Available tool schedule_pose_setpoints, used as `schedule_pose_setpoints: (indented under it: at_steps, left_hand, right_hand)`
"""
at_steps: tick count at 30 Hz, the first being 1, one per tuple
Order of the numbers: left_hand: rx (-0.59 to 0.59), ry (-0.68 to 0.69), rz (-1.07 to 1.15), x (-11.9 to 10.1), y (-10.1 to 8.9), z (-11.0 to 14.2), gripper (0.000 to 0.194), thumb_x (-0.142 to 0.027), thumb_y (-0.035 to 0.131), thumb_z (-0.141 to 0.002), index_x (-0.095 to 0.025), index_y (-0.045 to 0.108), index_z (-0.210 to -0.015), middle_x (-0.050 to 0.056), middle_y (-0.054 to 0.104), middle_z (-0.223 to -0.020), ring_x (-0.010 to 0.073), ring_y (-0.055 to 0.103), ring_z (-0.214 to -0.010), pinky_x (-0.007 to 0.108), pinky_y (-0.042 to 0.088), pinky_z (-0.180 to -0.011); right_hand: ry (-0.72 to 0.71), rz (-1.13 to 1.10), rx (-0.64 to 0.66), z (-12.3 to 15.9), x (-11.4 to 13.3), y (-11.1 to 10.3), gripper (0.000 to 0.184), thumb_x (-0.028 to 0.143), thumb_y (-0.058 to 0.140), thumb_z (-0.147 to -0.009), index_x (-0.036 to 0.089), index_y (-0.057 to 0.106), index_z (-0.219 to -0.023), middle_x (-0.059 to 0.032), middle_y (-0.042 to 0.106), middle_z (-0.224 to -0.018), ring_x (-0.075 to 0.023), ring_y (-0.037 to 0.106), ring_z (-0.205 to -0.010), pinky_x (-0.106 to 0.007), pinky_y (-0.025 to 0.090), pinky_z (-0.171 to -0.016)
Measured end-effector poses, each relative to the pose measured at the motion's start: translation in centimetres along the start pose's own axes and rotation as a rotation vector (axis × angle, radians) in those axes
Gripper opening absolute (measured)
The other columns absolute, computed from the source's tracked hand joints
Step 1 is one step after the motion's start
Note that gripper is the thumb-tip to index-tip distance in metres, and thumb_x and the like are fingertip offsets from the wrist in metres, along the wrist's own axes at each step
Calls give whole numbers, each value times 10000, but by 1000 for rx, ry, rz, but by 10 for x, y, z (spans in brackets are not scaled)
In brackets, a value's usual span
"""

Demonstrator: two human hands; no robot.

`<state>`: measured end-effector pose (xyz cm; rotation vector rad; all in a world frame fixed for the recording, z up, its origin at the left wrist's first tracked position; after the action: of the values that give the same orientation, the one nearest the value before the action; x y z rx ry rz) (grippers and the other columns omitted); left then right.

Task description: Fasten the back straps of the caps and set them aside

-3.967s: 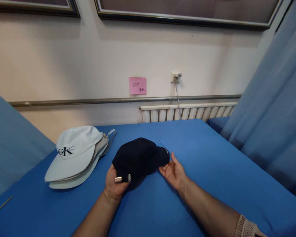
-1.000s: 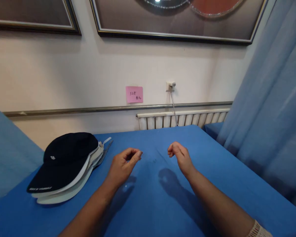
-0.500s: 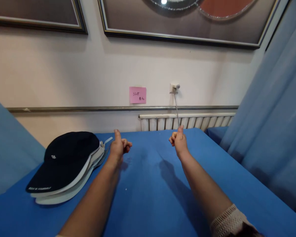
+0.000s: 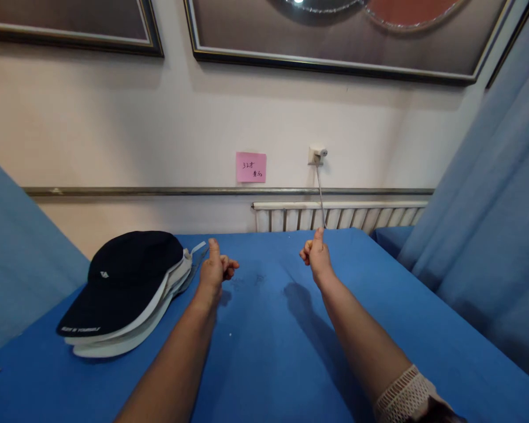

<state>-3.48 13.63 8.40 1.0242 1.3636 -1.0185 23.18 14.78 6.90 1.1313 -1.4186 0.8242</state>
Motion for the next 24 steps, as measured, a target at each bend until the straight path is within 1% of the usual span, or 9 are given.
schedule_pose_setpoints:
  at_steps: [8,10,13,15,16,19,21,22,24]
  left_hand:
    - [31,-20,-24,10,2,0,754,-846,254,-759,-214,322,-355,97,639,-571,134,463,-418,259,311,-429]
    - [41,-29,-43,14,1,2,752,-847,258,-756,-213,328,-358,101,645,-581,132,462,-419,260,318,-428]
    - [54,-53,-105,25,-8,8,750,-840,246,-763,-211,325,-363,109,647,-584,131,477,-422,255,323,-420]
    - [35,-39,-191,33,-20,15,722,-808,296,-776,-207,362,-381,98,630,-552,134,482,-416,251,332,-415]
    - [14,-21,-237,37,-28,19,687,-776,365,-776,-201,410,-403,81,608,-521,136,481,-412,249,337,-414]
    - [-99,46,-328,47,-58,36,436,-584,616,-721,-175,586,-570,10,546,-477,141,486,-421,235,348,-419]
    - [-206,88,-342,49,-83,49,282,-445,666,-697,-170,639,-753,8,601,-596,143,531,-475,227,378,-439]
    - [-265,109,-343,49,-95,56,273,-396,654,-707,-172,637,-862,22,640,-708,143,558,-518,227,401,-458]
    - [-410,171,-348,46,-122,70,360,-329,621,-731,-181,584,-1057,58,662,-939,140,598,-619,233,453,-519]
  right_hand:
    - [50,26,14,1,-5,4,721,768,95,-860,241,318,-421,-3,456,-388,-111,382,-348,-258,273,-394]
    - [85,36,32,2,-13,5,726,762,78,-862,240,318,-419,-6,462,-390,-112,386,-349,-256,274,-395]
    - [142,133,83,11,-37,5,729,713,27,-888,241,328,-422,-20,496,-414,-120,397,-357,-262,291,-411]
    - [147,301,174,27,-58,8,728,647,45,-926,239,366,-416,-24,492,-410,-130,419,-376,-269,316,-445]
    - [123,404,276,38,-69,11,713,603,98,-949,235,398,-417,-21,482,-403,-134,433,-391,-269,327,-470]
    - [112,442,407,78,-97,12,497,455,463,-914,214,511,-481,3,504,-424,-128,443,-416,-267,330,-513]
    - [108,436,464,104,-109,10,277,322,548,-874,215,588,-621,4,591,-527,-126,484,-454,-263,344,-540]
    - [81,440,492,115,-112,8,166,260,561,-856,224,624,-707,-1,638,-604,-133,523,-516,-264,359,-575]
    - [-16,501,522,130,-114,3,127,182,532,-845,242,643,-825,-13,687,-731,-158,588,-659,-275,382,-651]
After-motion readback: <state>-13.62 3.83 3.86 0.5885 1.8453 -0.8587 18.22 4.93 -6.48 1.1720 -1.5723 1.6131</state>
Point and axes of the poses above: each hand's wrist, its own z-axis away from the middle knuckle, its own y-axis out of the palm, x = y × z, the point moved 4 cm from there along -z, towards the middle knuckle
